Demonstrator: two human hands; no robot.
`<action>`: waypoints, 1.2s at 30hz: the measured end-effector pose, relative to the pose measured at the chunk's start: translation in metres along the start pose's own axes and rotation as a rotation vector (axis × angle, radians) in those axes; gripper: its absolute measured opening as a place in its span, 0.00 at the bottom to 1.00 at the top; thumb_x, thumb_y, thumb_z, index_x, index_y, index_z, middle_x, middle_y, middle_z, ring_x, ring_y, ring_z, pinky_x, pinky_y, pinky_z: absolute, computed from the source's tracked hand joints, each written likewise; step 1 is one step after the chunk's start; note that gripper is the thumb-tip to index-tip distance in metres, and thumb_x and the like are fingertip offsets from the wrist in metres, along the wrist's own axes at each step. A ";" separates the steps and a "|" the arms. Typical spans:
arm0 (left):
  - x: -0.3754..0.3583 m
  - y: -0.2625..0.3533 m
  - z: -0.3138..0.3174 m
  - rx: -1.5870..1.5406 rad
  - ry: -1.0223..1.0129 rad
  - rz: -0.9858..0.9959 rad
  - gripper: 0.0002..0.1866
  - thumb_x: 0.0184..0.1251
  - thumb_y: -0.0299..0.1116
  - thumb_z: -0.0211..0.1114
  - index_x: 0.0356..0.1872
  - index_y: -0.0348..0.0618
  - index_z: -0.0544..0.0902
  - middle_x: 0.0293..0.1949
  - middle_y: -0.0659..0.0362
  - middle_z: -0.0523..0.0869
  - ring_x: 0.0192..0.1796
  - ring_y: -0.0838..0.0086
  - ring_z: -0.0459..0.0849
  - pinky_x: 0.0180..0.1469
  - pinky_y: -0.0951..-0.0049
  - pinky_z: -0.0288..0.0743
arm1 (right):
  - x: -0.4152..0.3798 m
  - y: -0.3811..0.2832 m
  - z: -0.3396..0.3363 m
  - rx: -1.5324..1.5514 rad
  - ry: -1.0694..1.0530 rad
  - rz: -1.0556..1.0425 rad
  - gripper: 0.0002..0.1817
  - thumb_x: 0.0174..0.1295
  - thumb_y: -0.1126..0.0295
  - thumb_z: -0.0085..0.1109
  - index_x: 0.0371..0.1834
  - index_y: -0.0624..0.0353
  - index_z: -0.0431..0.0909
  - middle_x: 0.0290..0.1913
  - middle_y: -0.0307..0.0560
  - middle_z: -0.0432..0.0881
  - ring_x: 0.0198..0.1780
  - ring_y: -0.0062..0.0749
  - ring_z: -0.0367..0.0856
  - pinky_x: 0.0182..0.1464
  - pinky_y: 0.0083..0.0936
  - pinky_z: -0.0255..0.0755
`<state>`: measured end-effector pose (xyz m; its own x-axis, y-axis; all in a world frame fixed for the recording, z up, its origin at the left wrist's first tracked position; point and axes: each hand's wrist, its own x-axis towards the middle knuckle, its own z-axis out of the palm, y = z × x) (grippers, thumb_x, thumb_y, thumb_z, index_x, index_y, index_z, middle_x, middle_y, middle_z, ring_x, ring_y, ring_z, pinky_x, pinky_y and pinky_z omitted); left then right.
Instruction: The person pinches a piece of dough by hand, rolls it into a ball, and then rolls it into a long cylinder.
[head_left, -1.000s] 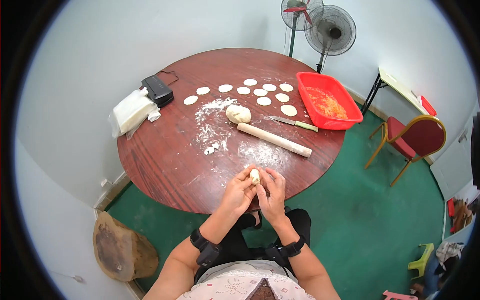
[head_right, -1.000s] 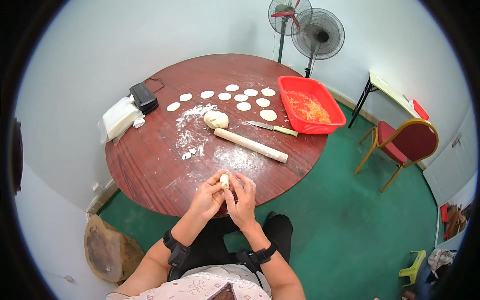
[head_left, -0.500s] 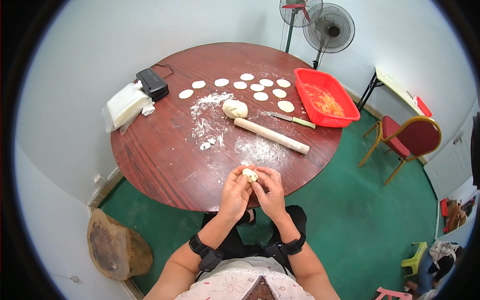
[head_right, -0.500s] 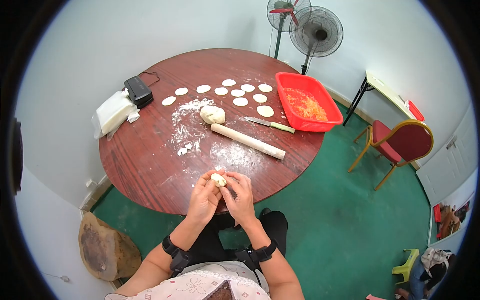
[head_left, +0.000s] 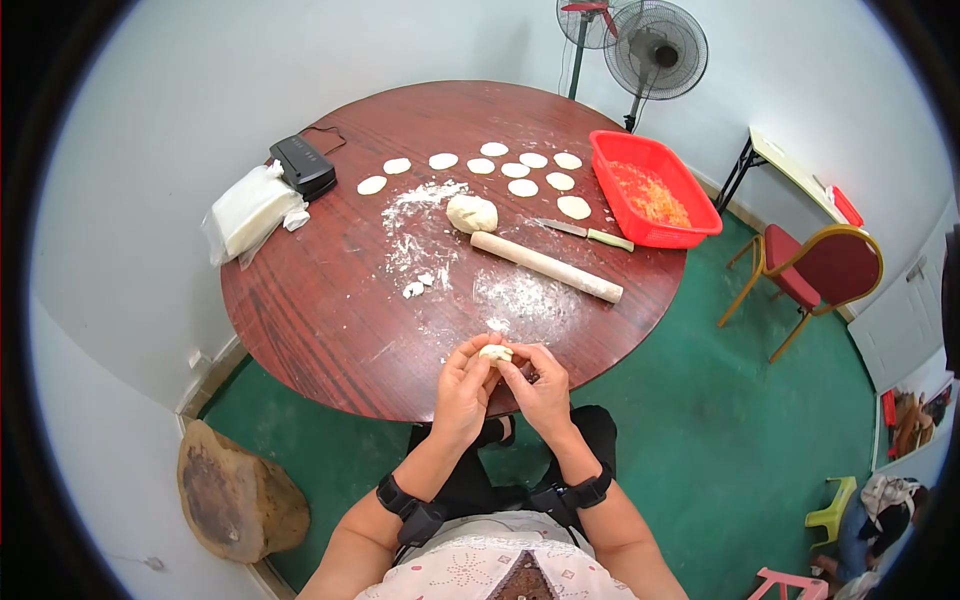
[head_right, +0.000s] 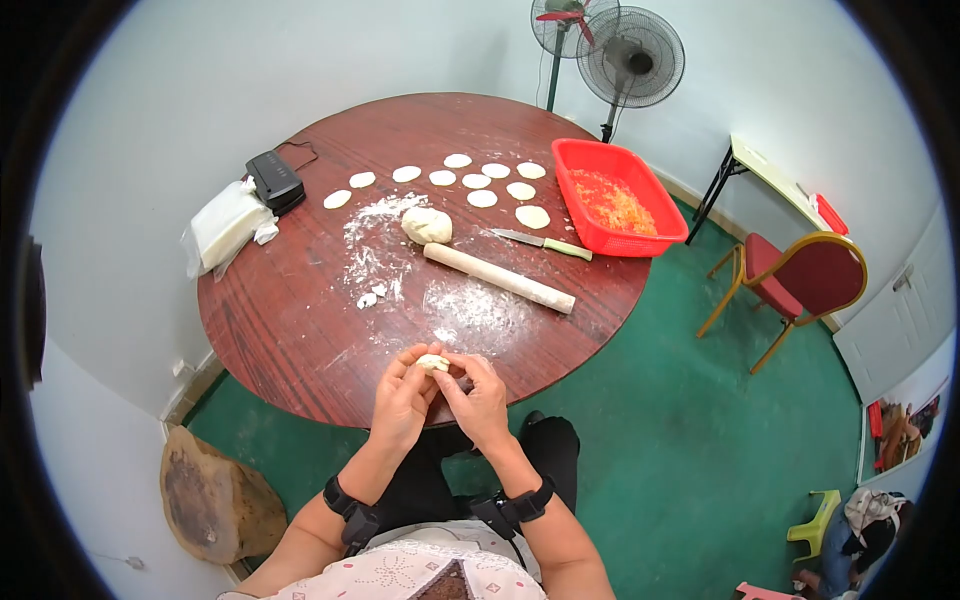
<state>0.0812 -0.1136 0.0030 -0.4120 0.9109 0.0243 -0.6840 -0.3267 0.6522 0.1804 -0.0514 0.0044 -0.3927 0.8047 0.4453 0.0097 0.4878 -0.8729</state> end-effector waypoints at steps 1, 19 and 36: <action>0.000 -0.001 -0.002 0.032 0.001 -0.010 0.15 0.67 0.23 0.51 0.53 0.35 0.69 0.54 0.51 0.75 0.55 0.70 0.76 0.57 0.72 0.71 | 0.000 -0.001 -0.002 0.015 -0.024 0.020 0.11 0.54 0.75 0.61 0.41 0.63 0.79 0.35 0.38 0.79 0.31 0.17 0.73 0.33 0.16 0.67; -0.011 0.028 0.001 1.042 -0.183 0.319 0.15 0.54 0.20 0.64 0.45 0.34 0.80 0.40 0.55 0.84 0.40 0.77 0.82 0.43 0.77 0.77 | -0.003 0.009 -0.020 0.365 -0.255 0.191 0.14 0.58 0.77 0.57 0.48 0.65 0.76 0.40 0.41 0.79 0.41 0.20 0.76 0.44 0.16 0.71; -0.002 0.010 -0.016 0.581 -0.106 0.007 0.15 0.58 0.20 0.61 0.48 0.31 0.75 0.42 0.55 0.82 0.43 0.76 0.81 0.44 0.80 0.76 | -0.006 0.026 -0.018 0.402 -0.179 0.180 0.15 0.59 0.76 0.57 0.49 0.65 0.74 0.37 0.39 0.78 0.36 0.17 0.76 0.39 0.14 0.71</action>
<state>0.0651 -0.1228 -0.0026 -0.3325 0.9392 0.0861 -0.2273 -0.1684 0.9592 0.1995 -0.0381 -0.0171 -0.5704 0.7760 0.2691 -0.2505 0.1477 -0.9568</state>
